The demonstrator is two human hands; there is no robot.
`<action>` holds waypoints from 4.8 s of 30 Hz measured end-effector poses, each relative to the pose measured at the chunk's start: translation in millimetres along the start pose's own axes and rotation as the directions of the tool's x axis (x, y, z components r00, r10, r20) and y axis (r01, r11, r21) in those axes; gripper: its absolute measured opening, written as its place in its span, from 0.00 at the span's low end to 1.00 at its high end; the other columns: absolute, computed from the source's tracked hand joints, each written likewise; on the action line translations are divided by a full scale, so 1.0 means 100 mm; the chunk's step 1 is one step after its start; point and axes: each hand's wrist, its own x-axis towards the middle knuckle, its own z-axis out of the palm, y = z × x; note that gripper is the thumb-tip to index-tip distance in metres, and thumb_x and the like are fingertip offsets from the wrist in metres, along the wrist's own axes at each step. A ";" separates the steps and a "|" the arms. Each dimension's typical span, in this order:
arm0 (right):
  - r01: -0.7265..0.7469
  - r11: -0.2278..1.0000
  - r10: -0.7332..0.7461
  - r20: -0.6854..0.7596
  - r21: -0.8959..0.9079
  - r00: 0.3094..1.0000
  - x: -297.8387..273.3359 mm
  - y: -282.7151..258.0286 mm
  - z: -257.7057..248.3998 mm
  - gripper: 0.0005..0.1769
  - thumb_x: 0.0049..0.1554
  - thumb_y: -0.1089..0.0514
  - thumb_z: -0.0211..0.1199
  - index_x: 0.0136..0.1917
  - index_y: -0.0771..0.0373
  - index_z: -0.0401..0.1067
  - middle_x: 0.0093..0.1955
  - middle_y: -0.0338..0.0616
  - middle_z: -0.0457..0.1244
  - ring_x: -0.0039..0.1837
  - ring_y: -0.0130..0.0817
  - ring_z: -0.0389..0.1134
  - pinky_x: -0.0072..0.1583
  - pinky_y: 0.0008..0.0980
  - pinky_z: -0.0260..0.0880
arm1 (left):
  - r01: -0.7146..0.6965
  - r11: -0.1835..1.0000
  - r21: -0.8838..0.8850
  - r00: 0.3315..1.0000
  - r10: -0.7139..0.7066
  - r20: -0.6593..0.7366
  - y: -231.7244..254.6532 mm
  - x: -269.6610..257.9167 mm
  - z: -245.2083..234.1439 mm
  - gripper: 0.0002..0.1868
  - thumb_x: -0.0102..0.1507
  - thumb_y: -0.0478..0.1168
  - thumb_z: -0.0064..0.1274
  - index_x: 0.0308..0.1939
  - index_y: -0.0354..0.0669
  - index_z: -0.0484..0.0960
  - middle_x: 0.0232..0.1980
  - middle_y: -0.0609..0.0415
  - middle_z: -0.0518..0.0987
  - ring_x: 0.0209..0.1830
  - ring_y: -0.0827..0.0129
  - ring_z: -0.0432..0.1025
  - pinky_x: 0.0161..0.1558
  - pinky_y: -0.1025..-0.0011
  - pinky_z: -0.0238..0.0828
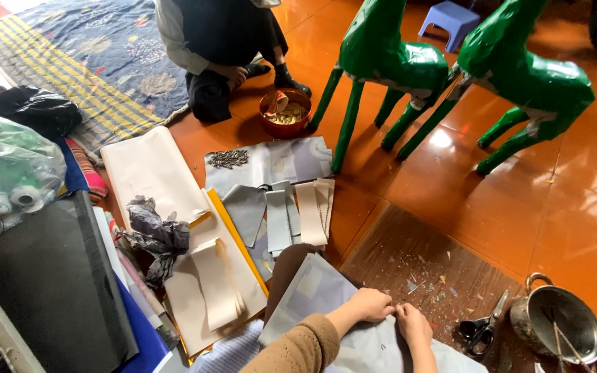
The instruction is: Decorating a surface by manually attaching small metal pieces
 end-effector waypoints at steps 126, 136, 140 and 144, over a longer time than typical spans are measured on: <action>0.010 0.999 -0.010 -0.003 -0.037 1.000 0.03 0.02 0.02 0.24 0.57 0.36 0.43 0.47 0.48 0.74 0.54 0.46 0.70 0.59 0.47 0.69 0.56 0.41 0.65 | -0.013 1.000 -0.018 1.000 0.013 0.002 0.08 -0.12 -0.15 0.25 0.61 0.55 0.33 0.38 0.41 0.80 0.40 0.42 0.82 0.41 0.45 0.75 0.38 0.52 0.69; -0.043 0.999 0.043 0.016 -0.014 0.999 0.02 -0.01 0.00 0.25 0.56 0.36 0.43 0.48 0.51 0.73 0.56 0.50 0.69 0.58 0.50 0.69 0.57 0.41 0.64 | -0.008 1.000 0.002 1.000 0.008 0.008 0.06 -0.09 -0.11 0.25 0.61 0.57 0.34 0.40 0.45 0.81 0.41 0.42 0.82 0.43 0.44 0.76 0.38 0.51 0.70; -0.051 0.998 0.052 0.030 -0.022 0.998 0.02 -0.03 -0.02 0.25 0.57 0.36 0.43 0.52 0.50 0.74 0.57 0.48 0.69 0.61 0.46 0.69 0.60 0.41 0.64 | -0.020 1.000 -0.010 1.000 0.020 0.004 0.05 -0.10 -0.15 0.26 0.61 0.57 0.34 0.40 0.42 0.79 0.41 0.42 0.82 0.44 0.44 0.75 0.39 0.51 0.69; 0.041 0.999 -0.042 -0.030 -0.022 0.999 0.02 -0.01 0.00 0.24 0.57 0.37 0.43 0.45 0.53 0.72 0.54 0.51 0.69 0.59 0.52 0.68 0.57 0.43 0.64 | -0.030 1.000 -0.004 1.000 0.030 -0.002 0.04 -0.10 -0.15 0.25 0.61 0.56 0.35 0.39 0.42 0.80 0.40 0.42 0.82 0.42 0.44 0.76 0.39 0.51 0.70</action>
